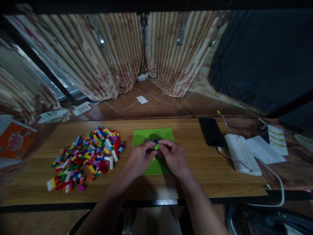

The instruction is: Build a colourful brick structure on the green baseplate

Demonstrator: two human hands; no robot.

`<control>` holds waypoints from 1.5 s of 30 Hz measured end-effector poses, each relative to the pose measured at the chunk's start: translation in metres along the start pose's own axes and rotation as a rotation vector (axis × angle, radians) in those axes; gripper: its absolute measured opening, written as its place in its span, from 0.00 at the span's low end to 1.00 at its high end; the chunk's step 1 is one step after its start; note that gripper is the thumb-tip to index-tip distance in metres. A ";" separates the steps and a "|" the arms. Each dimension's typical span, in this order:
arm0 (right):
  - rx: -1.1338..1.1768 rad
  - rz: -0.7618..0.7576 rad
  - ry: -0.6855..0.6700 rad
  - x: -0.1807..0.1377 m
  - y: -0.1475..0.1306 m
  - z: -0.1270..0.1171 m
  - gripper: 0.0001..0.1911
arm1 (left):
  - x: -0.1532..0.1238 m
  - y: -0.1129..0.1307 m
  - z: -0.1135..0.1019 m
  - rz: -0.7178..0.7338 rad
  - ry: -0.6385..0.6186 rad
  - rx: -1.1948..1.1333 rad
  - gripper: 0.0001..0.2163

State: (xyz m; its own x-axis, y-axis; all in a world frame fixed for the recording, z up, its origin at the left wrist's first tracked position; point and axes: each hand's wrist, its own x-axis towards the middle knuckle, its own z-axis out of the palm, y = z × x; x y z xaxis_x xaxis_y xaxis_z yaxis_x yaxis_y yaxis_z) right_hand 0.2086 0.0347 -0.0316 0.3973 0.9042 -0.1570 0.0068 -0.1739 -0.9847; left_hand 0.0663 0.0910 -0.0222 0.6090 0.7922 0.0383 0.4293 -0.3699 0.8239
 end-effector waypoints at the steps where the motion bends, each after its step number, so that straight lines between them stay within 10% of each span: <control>1: -0.052 -0.026 -0.032 0.000 0.001 -0.002 0.16 | -0.001 -0.001 0.000 0.001 -0.005 0.006 0.08; 17: -0.538 -0.263 -0.127 0.008 0.009 -0.017 0.09 | 0.004 -0.011 -0.025 -0.178 0.134 0.208 0.11; 45: -0.889 -0.509 -0.186 0.006 0.003 -0.011 0.09 | 0.003 -0.003 -0.002 -0.198 0.143 0.315 0.14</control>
State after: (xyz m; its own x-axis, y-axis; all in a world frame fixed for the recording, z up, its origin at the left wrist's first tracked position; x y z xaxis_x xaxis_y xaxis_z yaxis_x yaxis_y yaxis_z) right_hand 0.2214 0.0354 -0.0342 0.0109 0.9840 0.1779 0.8376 0.0882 -0.5391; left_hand 0.0652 0.0951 -0.0232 0.4042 0.9147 -0.0071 0.7262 -0.3162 0.6104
